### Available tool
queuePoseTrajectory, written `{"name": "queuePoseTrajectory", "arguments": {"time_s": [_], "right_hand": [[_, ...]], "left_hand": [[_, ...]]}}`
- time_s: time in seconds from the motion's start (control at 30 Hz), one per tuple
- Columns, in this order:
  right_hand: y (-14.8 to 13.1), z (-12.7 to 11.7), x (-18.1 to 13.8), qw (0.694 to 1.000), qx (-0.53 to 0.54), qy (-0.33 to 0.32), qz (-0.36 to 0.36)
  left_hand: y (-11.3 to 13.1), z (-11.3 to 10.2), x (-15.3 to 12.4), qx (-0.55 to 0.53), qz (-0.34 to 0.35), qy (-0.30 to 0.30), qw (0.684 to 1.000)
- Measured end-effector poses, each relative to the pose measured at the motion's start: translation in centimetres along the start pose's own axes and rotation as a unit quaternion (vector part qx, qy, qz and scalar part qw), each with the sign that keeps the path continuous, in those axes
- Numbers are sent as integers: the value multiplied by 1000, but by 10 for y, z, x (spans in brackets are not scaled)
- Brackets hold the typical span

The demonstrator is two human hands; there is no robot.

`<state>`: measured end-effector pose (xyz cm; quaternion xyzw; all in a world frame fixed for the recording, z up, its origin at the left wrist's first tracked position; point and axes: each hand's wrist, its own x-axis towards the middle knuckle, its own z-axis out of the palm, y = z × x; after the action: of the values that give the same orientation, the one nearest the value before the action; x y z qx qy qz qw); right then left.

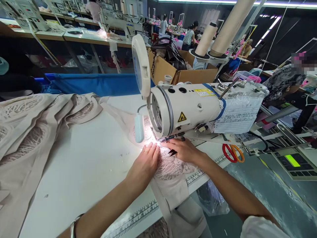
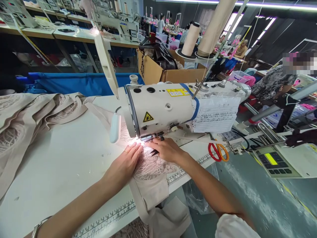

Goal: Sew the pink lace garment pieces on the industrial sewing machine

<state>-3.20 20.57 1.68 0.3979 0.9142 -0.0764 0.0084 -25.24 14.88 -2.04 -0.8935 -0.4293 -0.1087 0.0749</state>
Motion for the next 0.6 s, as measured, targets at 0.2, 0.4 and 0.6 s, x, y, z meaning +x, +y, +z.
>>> {"name": "queuePoseTrajectory", "arguments": {"time_s": [0.2, 0.4, 0.6], "right_hand": [[-4, -4, 0, 1000, 3, -7, 5], [-6, -6, 2, 1000, 16, -15, 5], [-9, -6, 2, 1000, 27, -9, 7]], "left_hand": [[-15, 2, 1, -44, 19, 33, 998], [-29, 5, -1, -91, 31, 65, 993], [-48, 6, -3, -184, 9, 49, 982]]}}
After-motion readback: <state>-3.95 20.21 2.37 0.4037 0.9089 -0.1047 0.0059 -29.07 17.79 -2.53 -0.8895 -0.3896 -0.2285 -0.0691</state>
